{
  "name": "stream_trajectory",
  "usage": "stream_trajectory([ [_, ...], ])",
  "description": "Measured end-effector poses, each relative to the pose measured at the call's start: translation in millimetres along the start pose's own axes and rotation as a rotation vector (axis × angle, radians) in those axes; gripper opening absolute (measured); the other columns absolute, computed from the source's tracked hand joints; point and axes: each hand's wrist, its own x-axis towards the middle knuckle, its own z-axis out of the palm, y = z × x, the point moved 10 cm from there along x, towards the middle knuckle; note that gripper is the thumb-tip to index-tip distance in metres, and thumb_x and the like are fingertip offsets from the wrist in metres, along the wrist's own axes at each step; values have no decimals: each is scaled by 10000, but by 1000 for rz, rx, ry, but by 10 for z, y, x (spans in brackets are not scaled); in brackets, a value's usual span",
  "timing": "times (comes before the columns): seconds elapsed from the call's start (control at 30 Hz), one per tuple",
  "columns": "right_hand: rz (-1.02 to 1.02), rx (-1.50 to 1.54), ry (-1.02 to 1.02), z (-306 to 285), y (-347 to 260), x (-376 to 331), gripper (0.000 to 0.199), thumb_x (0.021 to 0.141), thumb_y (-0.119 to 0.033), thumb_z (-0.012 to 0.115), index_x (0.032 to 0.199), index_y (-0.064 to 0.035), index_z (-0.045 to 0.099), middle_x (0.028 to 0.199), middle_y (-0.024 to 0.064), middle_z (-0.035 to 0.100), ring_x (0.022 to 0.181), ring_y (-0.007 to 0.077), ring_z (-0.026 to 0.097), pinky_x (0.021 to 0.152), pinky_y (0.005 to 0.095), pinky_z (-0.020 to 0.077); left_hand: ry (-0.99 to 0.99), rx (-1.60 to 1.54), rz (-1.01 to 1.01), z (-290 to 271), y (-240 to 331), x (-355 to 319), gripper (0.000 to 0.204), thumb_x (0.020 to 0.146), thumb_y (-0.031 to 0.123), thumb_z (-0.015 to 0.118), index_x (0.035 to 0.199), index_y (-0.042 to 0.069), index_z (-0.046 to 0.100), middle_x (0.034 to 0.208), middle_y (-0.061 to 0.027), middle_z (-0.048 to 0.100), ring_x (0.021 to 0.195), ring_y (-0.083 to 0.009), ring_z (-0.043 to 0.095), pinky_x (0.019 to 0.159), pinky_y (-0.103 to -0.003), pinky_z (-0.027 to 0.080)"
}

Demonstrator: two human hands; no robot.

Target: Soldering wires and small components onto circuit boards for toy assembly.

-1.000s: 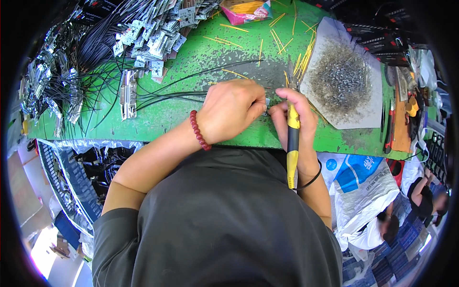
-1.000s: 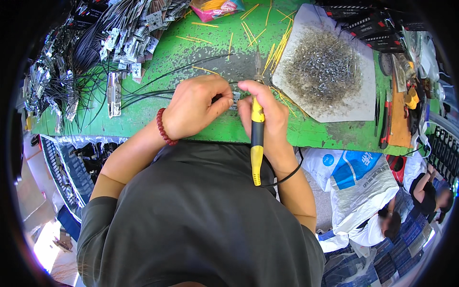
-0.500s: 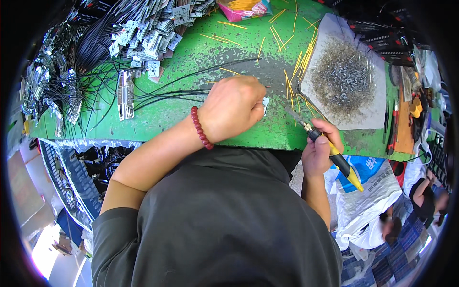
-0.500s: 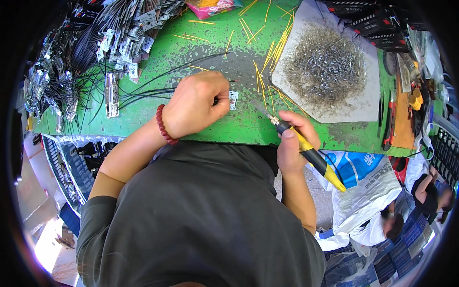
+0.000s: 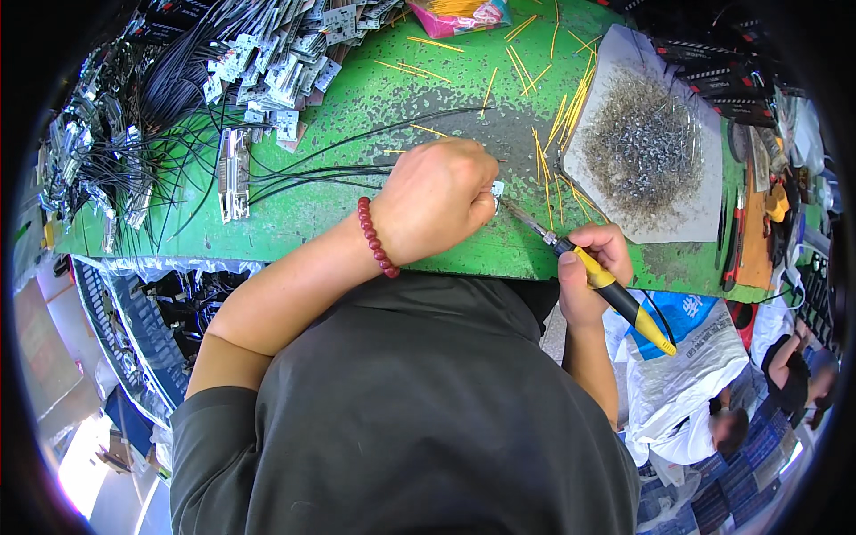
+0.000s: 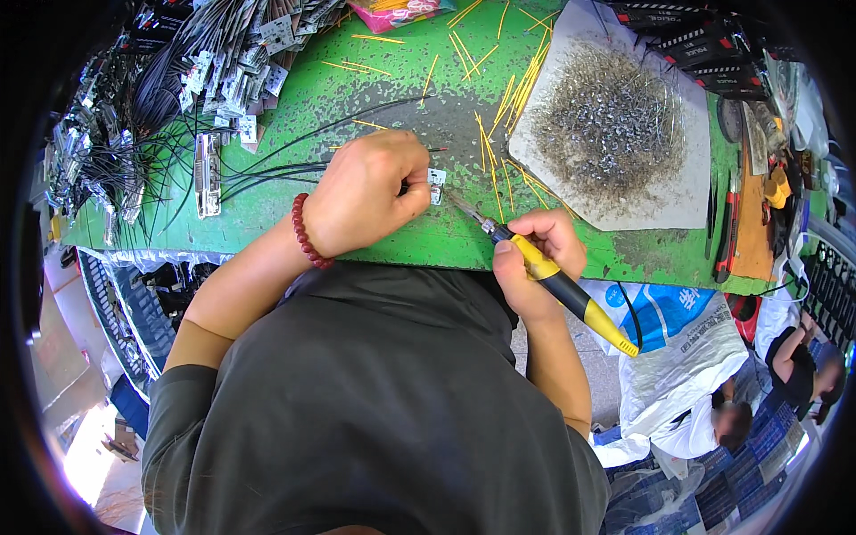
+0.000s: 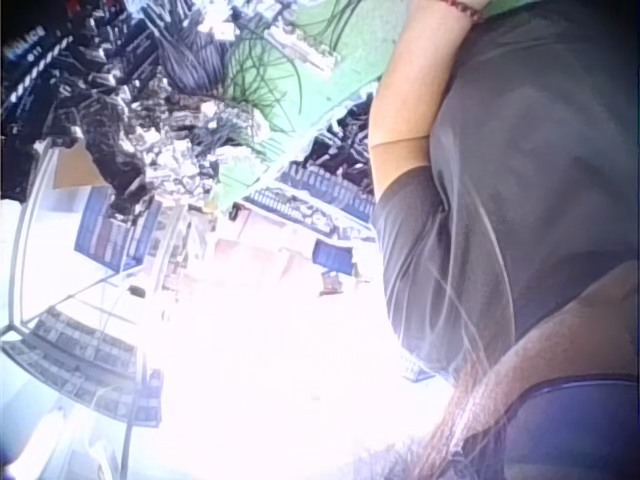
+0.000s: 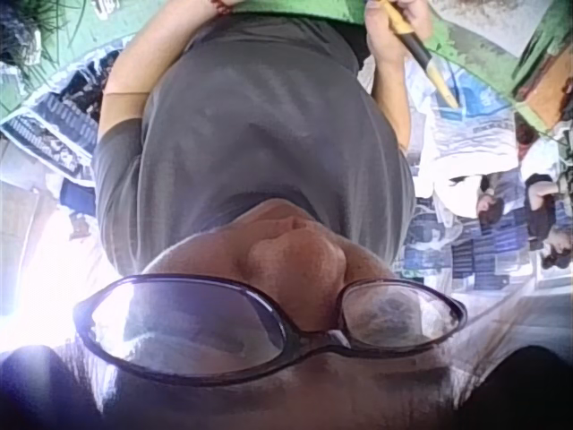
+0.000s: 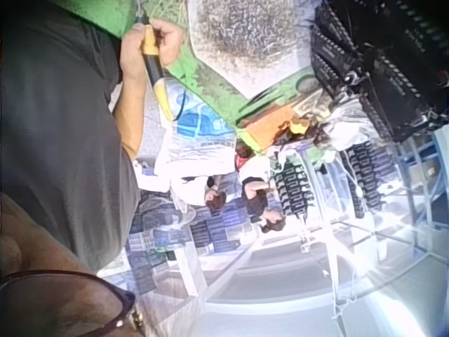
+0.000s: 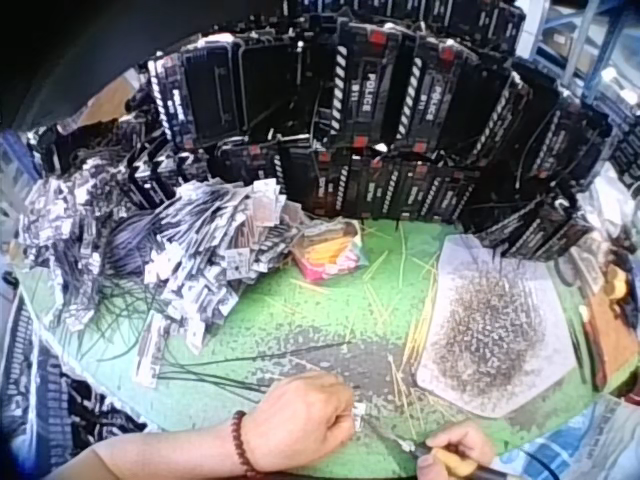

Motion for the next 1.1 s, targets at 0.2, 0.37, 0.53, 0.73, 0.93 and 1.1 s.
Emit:
stream_trajectory([
  [0.2, 10, 13, 36, -4, -16, -13, 240, 779, -135, 708, 888, -21, 526, 756, 10, 524, 631, 48, 439, 576, 195, 361, 9, 3, 0, -9, 1, -3, 90, 698, 44, 604, 661, 6, 531, 679, -126, 553, 665, -320, 565, 604, -404, 459],
  [0.37, 8, 160, 129, -112, 38, -16, 260, 785, -169, 707, 866, -26, 505, 750, 18, 517, 633, 56, 424, 582, 200, 337, -2, 8, 1, 1, -4, 7, 95, 702, 53, 601, 661, 5, 530, 684, -131, 555, 668, -327, 564, 608, -412, 460],
  [0.53, -13, 113, 100, -96, 35, -22, 231, 786, -133, 691, 864, -24, 503, 740, 13, 512, 623, 54, 415, 571, 198, 328, -74, 49, -16, 41, -12, 41, 100, 707, 74, 592, 656, 7, 538, 699, -148, 568, 689, -355, 570, 626, -442, 462],
  [0.73, 30, 72, 96, -65, 59, -44, 238, 786, -127, 704, 878, -18, 513, 744, 9, 514, 628, 49, 419, 570, 197, 343, -116, 59, -21, 55, -7, 83, 111, 708, 87, 598, 659, 2, 546, 711, -162, 574, 695, -371, 580, 618, -453, 462],
  [0.93, 0, 11, 65, -61, 73, -48, 226, 779, -125, 708, 872, -15, 533, 767, 16, 540, 626, 46, 440, 565, 193, 360, -120, 42, -21, 45, -3, 85, 104, 712, 79, 593, 660, 2, 545, 711, -163, 572, 694, -369, 580, 615, -453, 462],
  [1.1, 28, 4, 55, -41, 73, -32, 220, 779, -118, 709, 869, -15, 537, 769, 14, 544, 633, 43, 450, 572, 195, 375, -136, 46, -9, 48, 5, 93, 98, 715, 73, 591, 664, 2, 547, 716, -160, 575, 699, -367, 583, 616, -453, 463],
])
